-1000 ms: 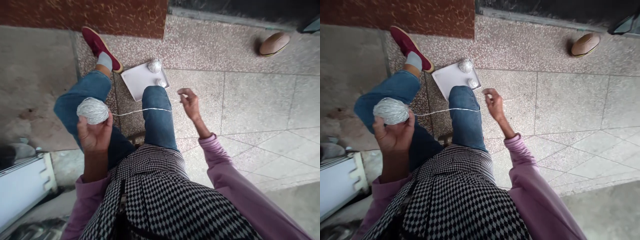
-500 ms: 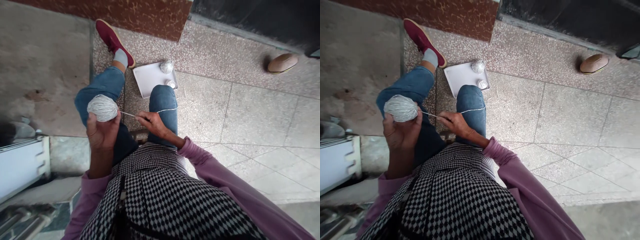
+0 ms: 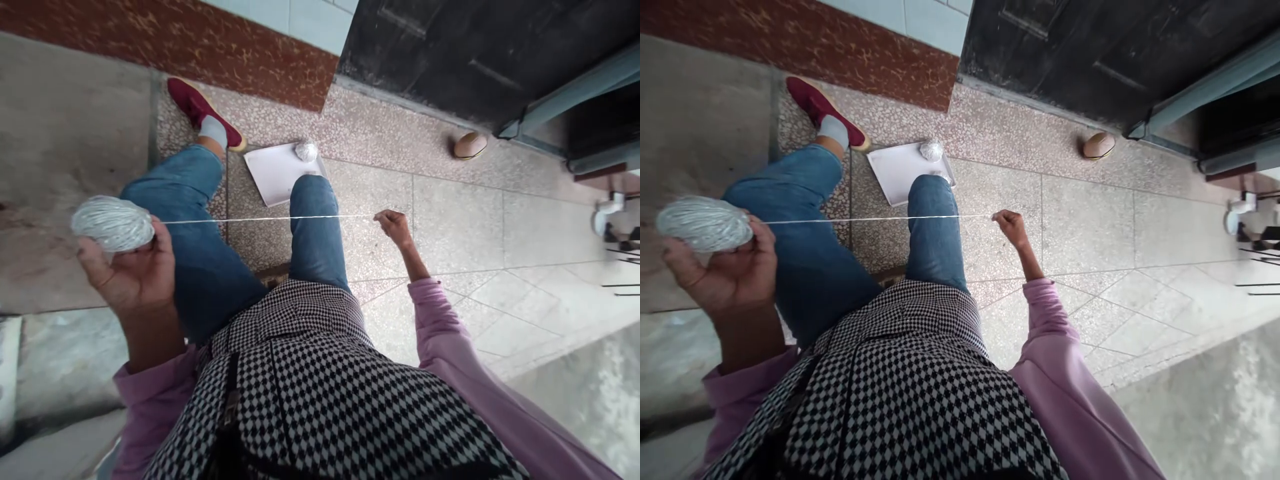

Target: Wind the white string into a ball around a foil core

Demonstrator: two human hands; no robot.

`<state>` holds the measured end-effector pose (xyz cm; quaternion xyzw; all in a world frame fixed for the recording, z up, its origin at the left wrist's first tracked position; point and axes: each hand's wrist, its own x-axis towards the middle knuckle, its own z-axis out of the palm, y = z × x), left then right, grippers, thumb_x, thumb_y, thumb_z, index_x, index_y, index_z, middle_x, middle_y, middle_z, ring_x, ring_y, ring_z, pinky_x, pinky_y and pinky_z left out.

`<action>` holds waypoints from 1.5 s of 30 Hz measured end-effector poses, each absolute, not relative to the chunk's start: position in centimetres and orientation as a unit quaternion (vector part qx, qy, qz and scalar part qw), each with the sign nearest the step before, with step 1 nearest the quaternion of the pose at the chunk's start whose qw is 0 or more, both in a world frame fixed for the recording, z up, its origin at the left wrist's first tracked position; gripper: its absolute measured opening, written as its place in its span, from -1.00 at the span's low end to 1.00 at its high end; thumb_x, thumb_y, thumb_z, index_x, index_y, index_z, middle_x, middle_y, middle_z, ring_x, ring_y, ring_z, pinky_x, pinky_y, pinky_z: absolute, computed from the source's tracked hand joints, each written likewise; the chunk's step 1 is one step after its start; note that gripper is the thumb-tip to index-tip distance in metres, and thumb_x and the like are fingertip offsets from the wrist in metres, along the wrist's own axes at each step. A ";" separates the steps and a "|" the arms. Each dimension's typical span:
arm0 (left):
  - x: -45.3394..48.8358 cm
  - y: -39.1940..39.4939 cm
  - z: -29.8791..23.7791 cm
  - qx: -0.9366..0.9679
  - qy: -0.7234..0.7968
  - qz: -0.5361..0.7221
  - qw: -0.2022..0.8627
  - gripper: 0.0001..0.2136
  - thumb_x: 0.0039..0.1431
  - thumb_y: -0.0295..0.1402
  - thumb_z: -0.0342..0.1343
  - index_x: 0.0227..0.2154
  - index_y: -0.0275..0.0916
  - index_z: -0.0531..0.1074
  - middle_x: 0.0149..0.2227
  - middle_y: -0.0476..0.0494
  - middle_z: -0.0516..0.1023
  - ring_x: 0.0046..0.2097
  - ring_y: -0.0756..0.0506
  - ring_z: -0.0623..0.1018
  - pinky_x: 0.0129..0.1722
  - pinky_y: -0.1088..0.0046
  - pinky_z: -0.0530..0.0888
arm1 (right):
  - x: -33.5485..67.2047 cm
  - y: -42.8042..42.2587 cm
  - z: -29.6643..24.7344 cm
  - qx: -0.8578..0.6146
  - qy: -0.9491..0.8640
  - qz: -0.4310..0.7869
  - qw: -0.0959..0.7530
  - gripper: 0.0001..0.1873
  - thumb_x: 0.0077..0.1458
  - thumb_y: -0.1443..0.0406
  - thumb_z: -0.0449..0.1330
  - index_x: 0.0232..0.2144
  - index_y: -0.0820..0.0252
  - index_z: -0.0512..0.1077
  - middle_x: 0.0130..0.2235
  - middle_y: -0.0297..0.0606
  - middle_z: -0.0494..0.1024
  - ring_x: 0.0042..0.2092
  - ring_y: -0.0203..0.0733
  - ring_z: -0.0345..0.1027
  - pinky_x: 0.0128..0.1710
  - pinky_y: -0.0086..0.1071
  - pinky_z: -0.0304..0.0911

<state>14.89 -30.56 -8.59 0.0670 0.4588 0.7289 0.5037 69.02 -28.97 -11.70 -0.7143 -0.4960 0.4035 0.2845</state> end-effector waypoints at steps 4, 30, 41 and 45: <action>14.3 -31.2 -8.9 0.120 0.456 0.721 0.508 -0.51 0.48 0.06 0.66 0.22 -0.02 0.62 0.52 0.09 0.77 0.75 -0.06 0.52 0.77 0.35 0.46 | 72.1 -30.2 -10.2 -0.810 -0.442 0.327 0.203 -0.53 0.42 0.22 0.42 -0.53 0.00 0.39 -0.62 -0.43 0.21 -0.49 -0.18 0.11 -0.35 -0.26 0.12; 18.1 -31.0 -16.6 0.183 0.492 0.667 0.529 -0.41 0.05 0.00 0.85 -0.05 -0.18 0.70 0.10 -0.25 0.86 0.29 -0.38 0.74 0.43 -0.05 0.71 | 39.8 -31.4 -6.1 -0.374 -0.615 0.670 0.181 -0.39 0.68 -0.24 0.55 -0.20 0.09 0.66 -0.15 -0.21 0.74 -0.08 0.03 0.64 -0.02 -0.21 0.55; 19.4 -32.1 -13.4 0.293 0.467 0.522 0.651 -0.27 -0.15 -0.28 0.84 0.18 -0.19 0.84 0.09 -0.28 0.88 0.08 -0.40 0.84 0.19 0.05 0.80 | 41.6 -22.1 -6.8 -0.482 -0.588 0.590 0.272 -0.16 0.71 -0.39 0.42 -0.40 0.06 0.46 -0.37 -0.36 0.37 -0.17 -0.17 0.29 -0.04 -0.27 0.31; 19.7 -32.2 -13.5 0.267 0.436 0.550 0.661 -0.29 -0.19 -0.26 0.82 0.13 -0.18 0.85 0.06 -0.28 0.89 0.04 -0.36 0.85 0.12 0.11 0.81 | 39.8 -25.5 -10.4 -0.497 -0.516 0.637 0.284 -0.04 0.66 -0.49 0.35 -0.49 -0.01 0.20 -0.45 -0.44 0.19 -0.32 -0.20 0.08 -0.26 -0.30 0.14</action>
